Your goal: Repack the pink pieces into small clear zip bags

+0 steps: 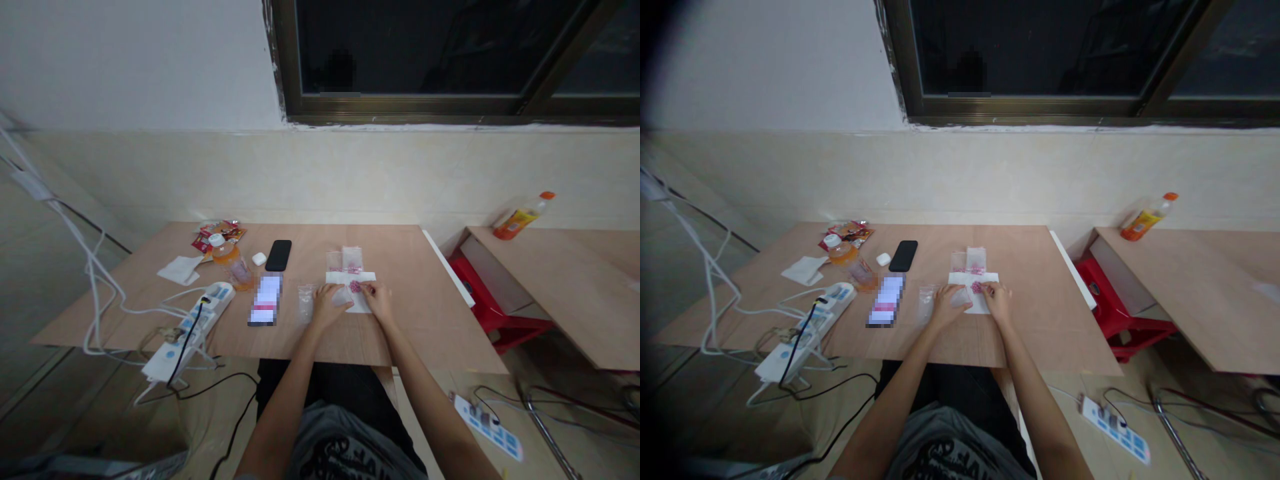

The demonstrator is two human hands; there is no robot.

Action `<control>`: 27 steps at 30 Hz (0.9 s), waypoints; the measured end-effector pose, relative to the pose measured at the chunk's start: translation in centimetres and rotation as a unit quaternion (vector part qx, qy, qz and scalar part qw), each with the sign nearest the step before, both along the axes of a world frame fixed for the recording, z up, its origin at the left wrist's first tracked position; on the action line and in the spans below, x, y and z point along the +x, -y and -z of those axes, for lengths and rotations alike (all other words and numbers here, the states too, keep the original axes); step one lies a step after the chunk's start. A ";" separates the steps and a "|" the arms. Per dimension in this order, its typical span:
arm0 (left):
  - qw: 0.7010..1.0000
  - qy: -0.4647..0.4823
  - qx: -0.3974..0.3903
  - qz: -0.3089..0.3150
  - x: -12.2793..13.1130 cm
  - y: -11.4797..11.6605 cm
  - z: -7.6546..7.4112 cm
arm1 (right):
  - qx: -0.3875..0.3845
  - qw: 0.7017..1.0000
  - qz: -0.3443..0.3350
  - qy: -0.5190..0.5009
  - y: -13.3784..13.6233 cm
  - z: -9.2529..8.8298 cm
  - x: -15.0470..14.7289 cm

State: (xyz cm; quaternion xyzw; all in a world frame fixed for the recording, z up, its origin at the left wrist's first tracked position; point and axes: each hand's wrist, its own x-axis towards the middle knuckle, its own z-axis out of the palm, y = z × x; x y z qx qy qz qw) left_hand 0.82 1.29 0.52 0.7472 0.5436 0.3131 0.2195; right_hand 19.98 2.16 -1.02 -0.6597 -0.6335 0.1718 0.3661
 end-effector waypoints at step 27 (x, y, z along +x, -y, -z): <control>1.000 -0.011 -0.010 -0.001 0.1 0.2 -0.6 | -0.021 0.994 0.035 0.101 0.1 0.1 -0.4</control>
